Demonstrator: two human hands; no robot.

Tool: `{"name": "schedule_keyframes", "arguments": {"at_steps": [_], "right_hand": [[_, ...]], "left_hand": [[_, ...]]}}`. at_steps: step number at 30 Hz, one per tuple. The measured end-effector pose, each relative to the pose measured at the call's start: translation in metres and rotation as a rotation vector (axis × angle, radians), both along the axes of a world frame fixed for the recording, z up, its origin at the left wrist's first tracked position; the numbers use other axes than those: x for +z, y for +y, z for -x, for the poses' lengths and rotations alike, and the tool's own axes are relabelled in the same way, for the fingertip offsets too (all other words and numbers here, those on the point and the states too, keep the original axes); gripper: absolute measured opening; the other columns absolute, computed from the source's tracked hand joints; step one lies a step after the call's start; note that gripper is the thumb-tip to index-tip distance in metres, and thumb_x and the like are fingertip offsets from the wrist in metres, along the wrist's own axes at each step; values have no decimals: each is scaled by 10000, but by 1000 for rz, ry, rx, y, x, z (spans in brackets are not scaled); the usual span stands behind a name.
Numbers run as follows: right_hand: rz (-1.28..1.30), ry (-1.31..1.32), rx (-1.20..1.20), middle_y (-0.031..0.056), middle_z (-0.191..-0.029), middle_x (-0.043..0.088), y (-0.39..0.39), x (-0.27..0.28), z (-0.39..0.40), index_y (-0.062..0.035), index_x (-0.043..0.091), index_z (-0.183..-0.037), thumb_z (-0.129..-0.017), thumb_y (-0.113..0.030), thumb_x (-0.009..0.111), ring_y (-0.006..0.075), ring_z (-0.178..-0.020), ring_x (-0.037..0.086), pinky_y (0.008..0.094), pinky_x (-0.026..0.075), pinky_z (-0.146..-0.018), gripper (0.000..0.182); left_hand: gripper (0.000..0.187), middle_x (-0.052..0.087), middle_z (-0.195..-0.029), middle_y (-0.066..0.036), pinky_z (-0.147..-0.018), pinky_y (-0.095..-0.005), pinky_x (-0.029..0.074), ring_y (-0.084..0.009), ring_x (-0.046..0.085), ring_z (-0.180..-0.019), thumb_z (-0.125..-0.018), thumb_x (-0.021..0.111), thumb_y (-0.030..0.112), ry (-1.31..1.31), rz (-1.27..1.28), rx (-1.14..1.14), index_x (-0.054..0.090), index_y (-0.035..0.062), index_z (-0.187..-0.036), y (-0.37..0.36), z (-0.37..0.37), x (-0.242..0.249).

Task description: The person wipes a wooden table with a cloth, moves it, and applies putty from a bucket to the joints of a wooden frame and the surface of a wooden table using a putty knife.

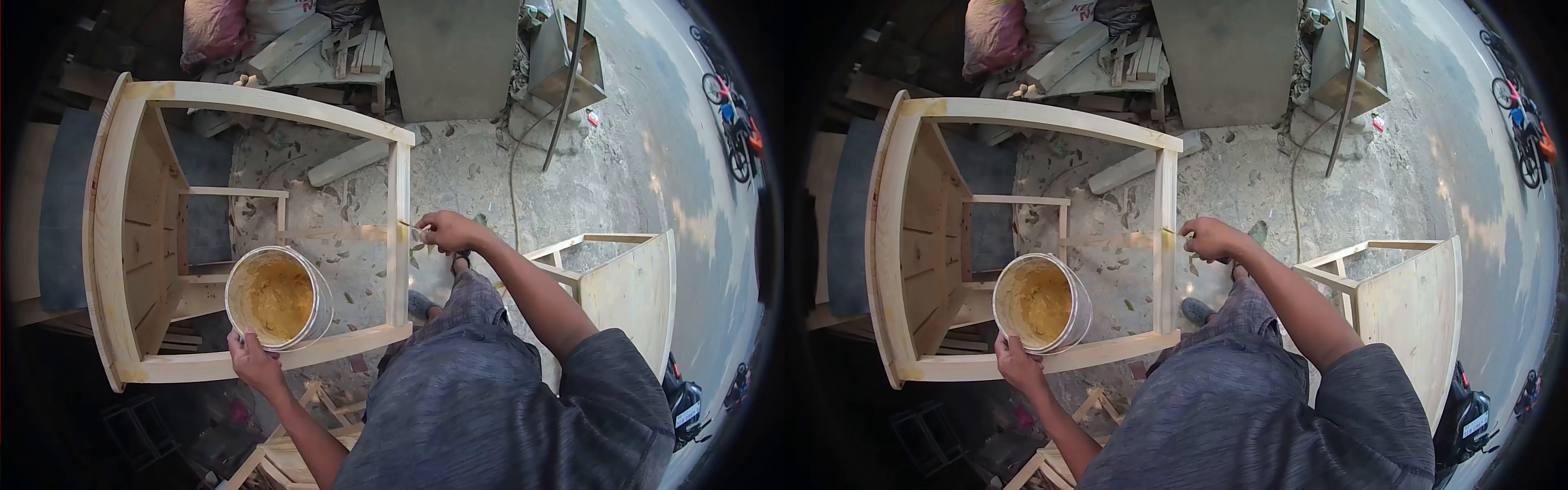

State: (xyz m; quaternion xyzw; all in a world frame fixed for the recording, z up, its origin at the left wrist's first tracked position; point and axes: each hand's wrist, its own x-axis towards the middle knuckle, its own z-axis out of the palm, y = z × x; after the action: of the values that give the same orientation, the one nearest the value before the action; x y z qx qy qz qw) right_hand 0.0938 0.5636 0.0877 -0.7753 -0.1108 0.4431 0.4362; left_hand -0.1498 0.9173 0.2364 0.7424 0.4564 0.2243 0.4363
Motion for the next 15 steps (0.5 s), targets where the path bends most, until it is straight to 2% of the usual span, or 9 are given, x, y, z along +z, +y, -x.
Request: {"name": "schedule_keyframes", "arguments": {"at_steps": [4,5,8,10,11,14,15], "right_hand": [[123,-157,-125,221,-946,770,7,-10,-25,-15,668,-1333,-897,-155,642,331,-754,759,439,597,-753,458],[135,-154,-110,287,-1010,748,13,0,-21,-8,645,-1351,-896,-131,619,403,-910,753,470,582,-860,473],[152,-245,-117,323,-1072,727,32,-21,10,4,620,-1369,-886,-120,616,446,-1041,717,495,552,-941,499],[69,-363,1,327,-1122,715,40,-60,51,13,603,-1384,-883,-111,612,463,-1096,695,510,533,-982,516],[112,-321,92,321,-1142,714,37,-53,59,11,612,-1377,-885,-113,620,466,-1090,697,506,533,-990,507],[142,-128,111,346,-1112,711,14,-10,36,10,622,-1366,-889,-133,638,468,-1100,695,505,533,-990,498],[127,-155,-14,320,-1034,736,13,-13,28,7,638,-1351,-896,-143,648,408,-960,749,486,584,-864,479]], "left_hand": [[342,735,-1001,-121,-482,-247,519,-129,707,-707,-1057,625,178,-18,35,28,612,-21,-1335,3,3,-3],[348,741,-1021,-135,-513,-254,555,-151,732,-757,-1056,631,178,-19,41,36,607,-20,-1341,0,2,-2],[368,744,-1048,-149,-547,-265,588,-168,747,-800,-1058,631,182,-54,68,33,588,-23,-1361,-3,1,-2],[374,746,-1066,-157,-579,-273,605,-176,751,-826,-1061,628,180,-58,71,51,578,-24,-1371,-1,4,-4],[377,747,-1074,-160,-595,-277,613,-181,753,-839,-1062,626,178,-67,73,57,573,-24,-1375,0,2,-6],[377,754,-1089,-164,-642,-296,629,-190,754,-868,-1066,619,166,82,55,79,562,-24,-1386,-16,-9,13],[372,755,-1091,-166,-649,-301,631,-190,753,-871,-1067,620,166,16,81,67,565,-25,-1382,-14,-7,8]]}}
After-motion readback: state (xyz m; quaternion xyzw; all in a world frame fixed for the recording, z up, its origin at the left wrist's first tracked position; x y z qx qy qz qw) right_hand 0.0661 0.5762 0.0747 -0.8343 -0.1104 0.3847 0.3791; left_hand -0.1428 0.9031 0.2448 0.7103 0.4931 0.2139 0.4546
